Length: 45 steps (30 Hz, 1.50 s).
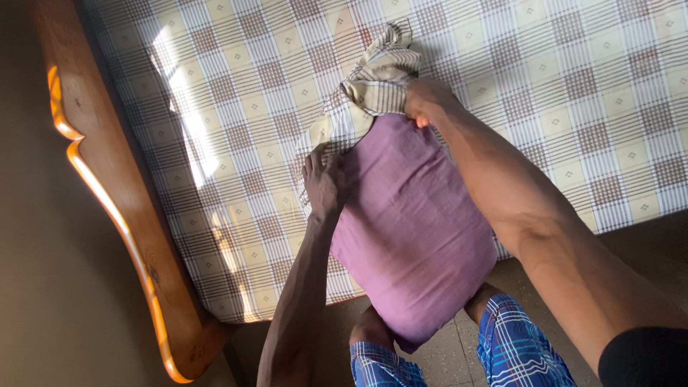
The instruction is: The person picks up a pillow and a pillowcase from the floor and places them on a bed. They then insert the pillow into the pillowcase by hand, adjusting the fabric to fit snugly around the pillow before placing the finished pillow on the bed.
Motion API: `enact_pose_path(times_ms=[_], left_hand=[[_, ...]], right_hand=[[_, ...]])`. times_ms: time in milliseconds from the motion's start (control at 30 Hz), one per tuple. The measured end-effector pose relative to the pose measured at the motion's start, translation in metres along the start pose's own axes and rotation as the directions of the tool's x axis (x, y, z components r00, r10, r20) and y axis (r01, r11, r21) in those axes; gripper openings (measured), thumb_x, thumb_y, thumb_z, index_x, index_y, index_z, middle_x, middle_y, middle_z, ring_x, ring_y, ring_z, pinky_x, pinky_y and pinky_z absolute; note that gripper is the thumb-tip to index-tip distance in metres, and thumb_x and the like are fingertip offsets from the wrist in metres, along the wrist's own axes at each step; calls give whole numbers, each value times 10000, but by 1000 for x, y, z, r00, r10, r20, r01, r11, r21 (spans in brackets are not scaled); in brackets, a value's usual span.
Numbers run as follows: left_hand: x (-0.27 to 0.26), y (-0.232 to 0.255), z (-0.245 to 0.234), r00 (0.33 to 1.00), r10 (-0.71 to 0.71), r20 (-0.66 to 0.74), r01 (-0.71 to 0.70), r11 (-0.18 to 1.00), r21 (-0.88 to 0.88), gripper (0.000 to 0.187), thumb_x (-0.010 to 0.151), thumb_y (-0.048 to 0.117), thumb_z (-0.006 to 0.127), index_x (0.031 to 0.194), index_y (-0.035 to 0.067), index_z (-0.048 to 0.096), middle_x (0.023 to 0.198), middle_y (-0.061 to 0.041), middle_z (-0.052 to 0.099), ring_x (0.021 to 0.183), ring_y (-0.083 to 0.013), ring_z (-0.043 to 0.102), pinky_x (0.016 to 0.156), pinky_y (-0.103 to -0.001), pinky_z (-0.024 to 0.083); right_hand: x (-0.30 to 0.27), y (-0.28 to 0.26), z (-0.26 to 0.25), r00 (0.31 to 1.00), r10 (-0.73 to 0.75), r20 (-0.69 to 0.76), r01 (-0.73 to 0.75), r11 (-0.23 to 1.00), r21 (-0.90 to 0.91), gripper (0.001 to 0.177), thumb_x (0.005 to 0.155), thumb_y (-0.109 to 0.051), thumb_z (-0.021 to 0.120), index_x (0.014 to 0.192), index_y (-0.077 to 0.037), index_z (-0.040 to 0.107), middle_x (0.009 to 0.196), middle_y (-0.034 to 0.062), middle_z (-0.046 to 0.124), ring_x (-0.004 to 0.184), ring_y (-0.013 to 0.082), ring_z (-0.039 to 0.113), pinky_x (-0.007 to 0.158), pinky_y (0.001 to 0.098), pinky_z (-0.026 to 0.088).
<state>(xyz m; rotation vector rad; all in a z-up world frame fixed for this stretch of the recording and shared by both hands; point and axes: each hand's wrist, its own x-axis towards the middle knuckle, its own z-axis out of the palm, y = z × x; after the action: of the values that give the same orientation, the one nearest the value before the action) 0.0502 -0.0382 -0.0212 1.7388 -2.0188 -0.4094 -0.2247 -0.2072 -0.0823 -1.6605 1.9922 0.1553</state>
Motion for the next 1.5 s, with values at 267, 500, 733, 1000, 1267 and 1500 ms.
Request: enact_pose_path(times_ms=[267,500,733,1000,1267,1500], left_hand=[[3,-2,-13,994,34,-104,-31,999,35,153,871,85,609,995,108,696,1362,-129,571,1254,-348,532,1051,-466,404],[2,1,-4,980,200,23,-200,980,2,387,905,100,561,1261,88,712,1350,-123,594,1198,-325,532,1020,-447,427],[36,1,3,998,-33,53,27,993,114,335,872,201,613,1174,95,712,1128,-118,691,1028,-344,602,887,-479,450],[49,3,34,997,-78,18,80,976,-201,178,933,143,551,926,70,713,903,-161,723,773,-384,699,702,-463,533],[-8,28,-34,848,103,520,92,937,-337,251,883,299,714,818,57,730,724,-142,695,634,-272,651,658,-418,528],[96,34,-4,962,243,-127,-219,959,178,684,710,418,790,1268,23,747,1071,-158,712,894,-305,618,708,-426,570]], right_hand=[[12,-2,-69,999,-10,45,25,938,-345,288,903,-283,746,930,4,743,778,151,727,688,256,710,585,402,601],[6,-113,-105,327,-730,-601,944,218,249,599,997,12,699,1532,44,432,1442,276,598,1317,366,636,1093,424,547],[-45,-20,3,805,-355,-476,523,803,285,690,847,-228,880,1360,70,529,1278,286,638,1151,414,644,985,487,533],[-99,9,100,997,-37,-63,69,770,634,434,886,-414,778,1091,-36,717,999,145,780,870,306,748,780,425,587],[-110,-16,96,967,-133,-218,226,844,487,292,831,-268,795,1036,-78,711,945,203,738,872,410,686,735,492,530],[-187,-50,67,828,-269,-492,511,726,461,232,800,-144,725,1009,-59,674,903,178,670,851,390,664,727,472,526]])
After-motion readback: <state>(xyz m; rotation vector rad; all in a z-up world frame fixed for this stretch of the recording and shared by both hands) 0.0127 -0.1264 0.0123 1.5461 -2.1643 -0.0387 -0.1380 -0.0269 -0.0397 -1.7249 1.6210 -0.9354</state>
